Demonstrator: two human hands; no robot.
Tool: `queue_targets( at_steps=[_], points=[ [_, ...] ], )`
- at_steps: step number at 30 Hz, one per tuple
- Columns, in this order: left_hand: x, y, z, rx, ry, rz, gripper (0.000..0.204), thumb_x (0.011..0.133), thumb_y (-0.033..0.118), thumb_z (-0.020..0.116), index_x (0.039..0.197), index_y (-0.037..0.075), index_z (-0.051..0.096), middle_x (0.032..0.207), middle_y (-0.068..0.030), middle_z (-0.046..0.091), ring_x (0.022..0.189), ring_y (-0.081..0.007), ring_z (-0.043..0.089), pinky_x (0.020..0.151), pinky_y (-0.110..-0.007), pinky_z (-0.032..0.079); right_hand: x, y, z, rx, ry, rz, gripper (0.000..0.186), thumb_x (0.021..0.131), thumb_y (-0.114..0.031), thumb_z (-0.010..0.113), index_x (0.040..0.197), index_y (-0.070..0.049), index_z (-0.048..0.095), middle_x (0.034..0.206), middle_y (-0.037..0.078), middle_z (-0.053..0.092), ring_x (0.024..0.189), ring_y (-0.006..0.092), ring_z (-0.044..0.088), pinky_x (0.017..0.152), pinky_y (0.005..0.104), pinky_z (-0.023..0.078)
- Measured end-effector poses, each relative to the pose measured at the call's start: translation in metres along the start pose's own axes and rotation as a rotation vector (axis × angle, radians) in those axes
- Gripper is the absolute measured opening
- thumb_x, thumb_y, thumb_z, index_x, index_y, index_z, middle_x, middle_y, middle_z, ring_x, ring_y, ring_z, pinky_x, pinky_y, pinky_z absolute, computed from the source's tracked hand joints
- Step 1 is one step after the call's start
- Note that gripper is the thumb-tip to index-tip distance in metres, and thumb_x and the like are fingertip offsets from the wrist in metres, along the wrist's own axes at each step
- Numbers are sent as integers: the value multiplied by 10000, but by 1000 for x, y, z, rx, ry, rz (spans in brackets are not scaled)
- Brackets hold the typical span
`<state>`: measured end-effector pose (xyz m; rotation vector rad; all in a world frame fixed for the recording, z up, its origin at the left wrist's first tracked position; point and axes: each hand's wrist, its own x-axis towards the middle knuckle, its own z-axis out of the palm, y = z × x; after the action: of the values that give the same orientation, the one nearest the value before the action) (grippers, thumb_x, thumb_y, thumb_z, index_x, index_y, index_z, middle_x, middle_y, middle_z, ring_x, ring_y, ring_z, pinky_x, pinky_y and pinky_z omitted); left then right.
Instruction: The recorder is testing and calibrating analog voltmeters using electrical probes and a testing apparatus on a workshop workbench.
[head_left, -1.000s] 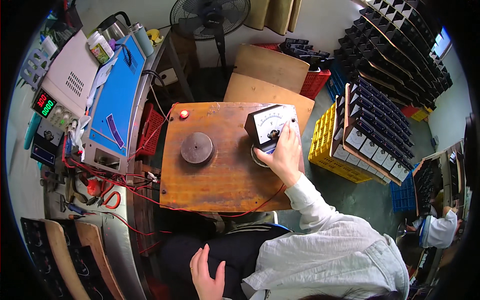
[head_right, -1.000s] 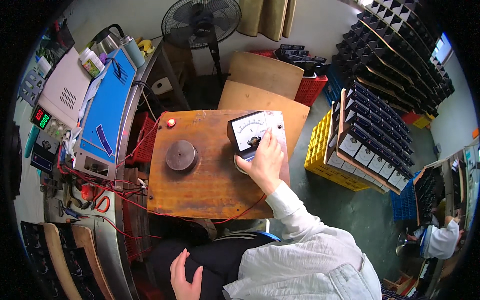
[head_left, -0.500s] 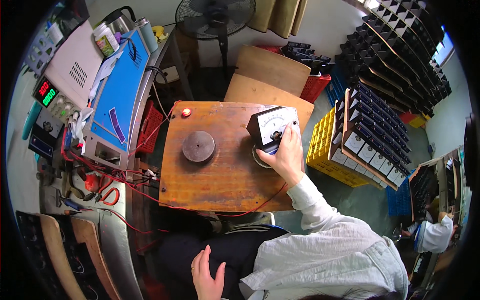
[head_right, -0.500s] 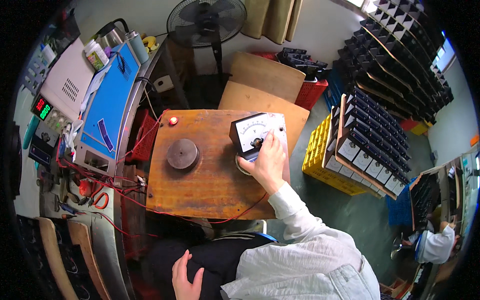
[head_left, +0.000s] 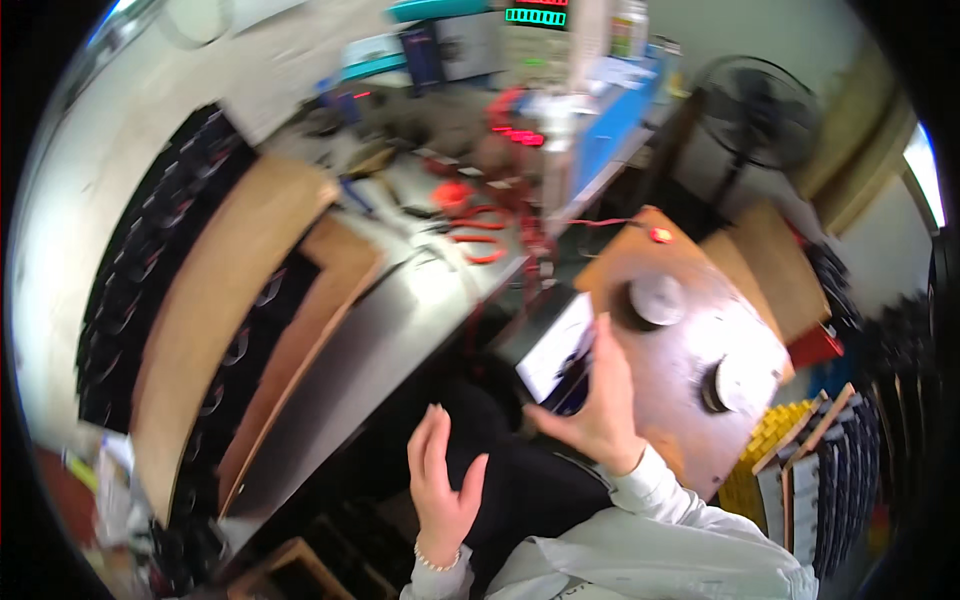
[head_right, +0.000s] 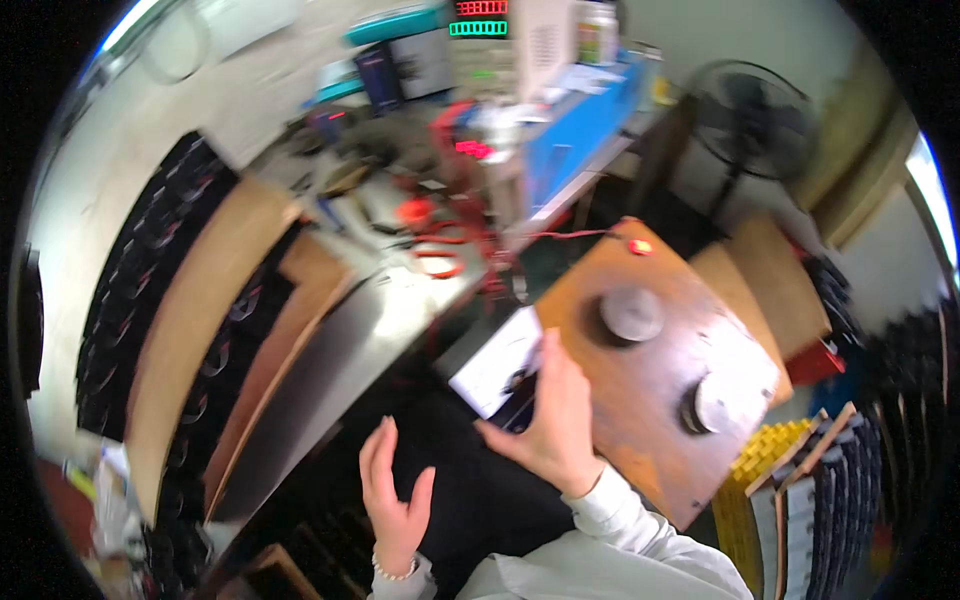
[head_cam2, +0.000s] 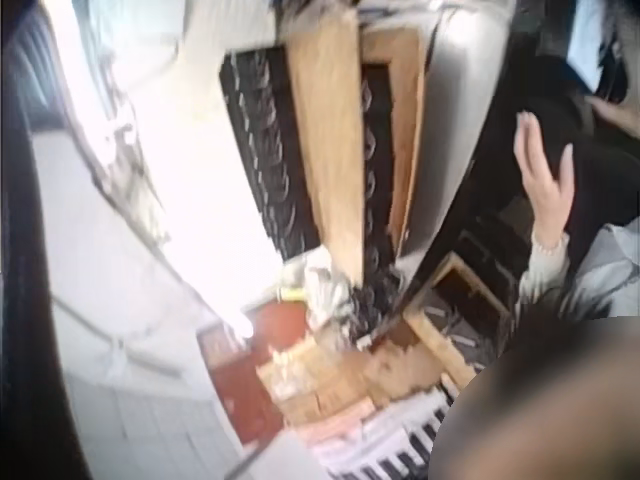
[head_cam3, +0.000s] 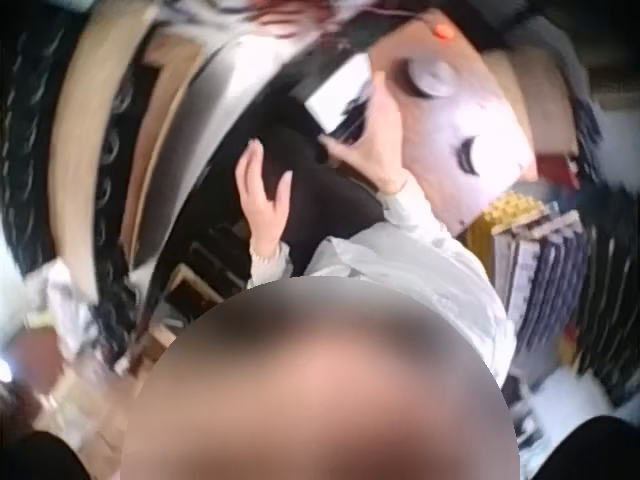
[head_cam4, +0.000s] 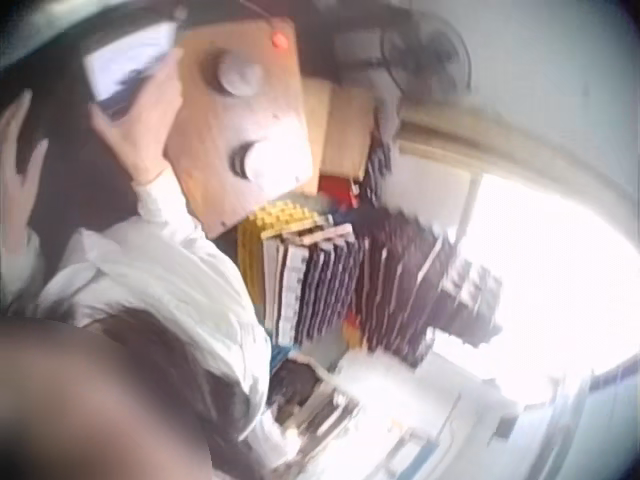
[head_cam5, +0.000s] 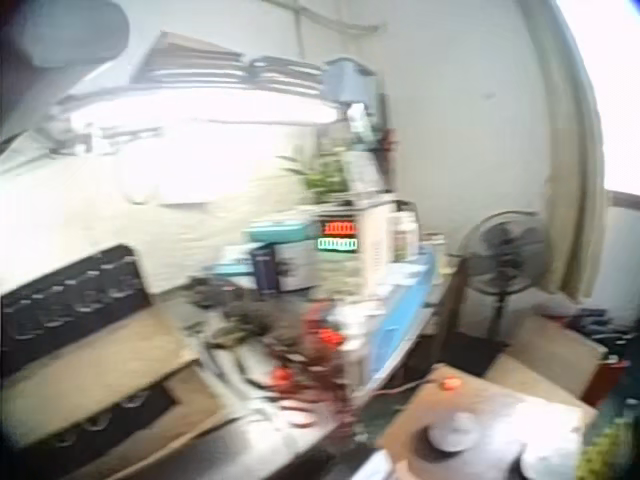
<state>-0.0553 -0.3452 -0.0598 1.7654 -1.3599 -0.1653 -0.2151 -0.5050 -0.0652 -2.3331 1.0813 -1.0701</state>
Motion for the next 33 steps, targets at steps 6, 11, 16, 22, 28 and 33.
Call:
queue_targets(
  at_steps=[6,11,16,22,28,33],
  points=[
    [23,-23,-33,33,389,-270,1080,802,42,775,1580,-22,29,1580,-310,206,1449,-464,264,1175,-497,247,24,-108,86,119,-290,-327,1105,623,-237,849,1516,56,268,1409,256,463,1237,397,500,1005,481,388],
    [35,-78,-87,-554,170,-263,1102,764,-81,789,1598,152,107,1465,-161,428,1291,-266,529,1034,-402,500,30,-100,94,480,-336,-211,942,696,-175,872,1472,20,374,1338,221,537,1162,366,581,953,423,486],
    [36,-77,-99,-538,163,-333,1015,779,-57,791,1565,124,175,1449,-161,443,1277,-245,537,1023,-394,506,6,-83,85,549,-267,48,433,762,-53,841,1125,7,613,1005,108,664,863,173,663,756,281,539],
    [35,-81,-93,-576,178,-336,1007,775,-49,797,1564,123,197,1438,-156,456,1267,-241,546,1019,-383,509,-11,-91,82,736,-335,294,307,842,-51,795,1074,9,603,888,72,697,750,99,652,654,228,526],
    [37,-75,-97,-555,180,-360,1015,766,-58,799,1565,126,201,1448,-157,447,1273,-242,544,1027,-385,503,-3,-89,82,703,-356,231,323,834,-48,801,1080,8,598,881,66,689,728,96,636,651,226,525],
    [42,-79,-93,-588,177,-353,1053,734,-79,815,1570,127,210,1447,-141,443,1300,-235,508,1068,-391,468,3,-86,78,651,-320,195,250,821,-50,813,980,4,627,829,52,680,686,83,611,610,231,507]
  ],
)
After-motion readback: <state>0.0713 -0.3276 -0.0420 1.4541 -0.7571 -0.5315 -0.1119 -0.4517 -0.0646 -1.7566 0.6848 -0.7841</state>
